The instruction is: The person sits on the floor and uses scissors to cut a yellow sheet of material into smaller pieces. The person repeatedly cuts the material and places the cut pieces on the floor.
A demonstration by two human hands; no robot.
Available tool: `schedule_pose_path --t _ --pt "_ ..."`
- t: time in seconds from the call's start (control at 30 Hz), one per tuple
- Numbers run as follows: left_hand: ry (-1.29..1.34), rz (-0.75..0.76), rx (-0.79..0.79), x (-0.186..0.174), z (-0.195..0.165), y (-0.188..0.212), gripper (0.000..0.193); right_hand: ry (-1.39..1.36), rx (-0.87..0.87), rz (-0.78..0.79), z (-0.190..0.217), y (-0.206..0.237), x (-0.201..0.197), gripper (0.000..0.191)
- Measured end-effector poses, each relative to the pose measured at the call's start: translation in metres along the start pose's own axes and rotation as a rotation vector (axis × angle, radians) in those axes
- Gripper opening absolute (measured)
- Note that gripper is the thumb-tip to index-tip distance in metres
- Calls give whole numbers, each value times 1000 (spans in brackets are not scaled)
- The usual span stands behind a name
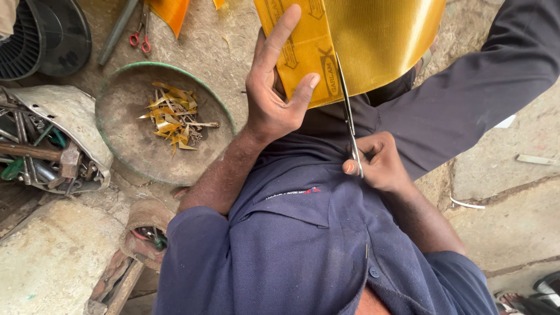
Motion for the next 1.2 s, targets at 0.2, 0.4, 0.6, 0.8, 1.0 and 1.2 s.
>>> schedule_pose_path --t 0.2,0.4,0.6,0.8,1.0,1.2 --pt "29 35 -13 5 -3 3 72 -34 -37 -34 8 -7 1 66" --pt "62 43 -23 11 -5 11 72 -111 -70 -12 14 -13 1 64" --pt "105 53 -45 13 -9 14 72 -148 -51 -42 19 -14 1 67" --pt "163 66 -65 21 -12 21 72 -132 -87 -61 26 -21 -4 60" --pt "108 71 -64 21 -13 27 73 -199 -35 -99 28 -20 -2 53" --pt "65 121 -26 27 -21 32 77 -326 -105 -77 38 -30 -4 53"
Point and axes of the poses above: each hand's wrist, its own y-axis away from the middle knuckle, its own x-axis out of the palm, z = x × y, the point moved 3 cm from there along -y, towards the middle knuckle, and after that the axes turned 5 degrees about x, right-handed, at the moved point
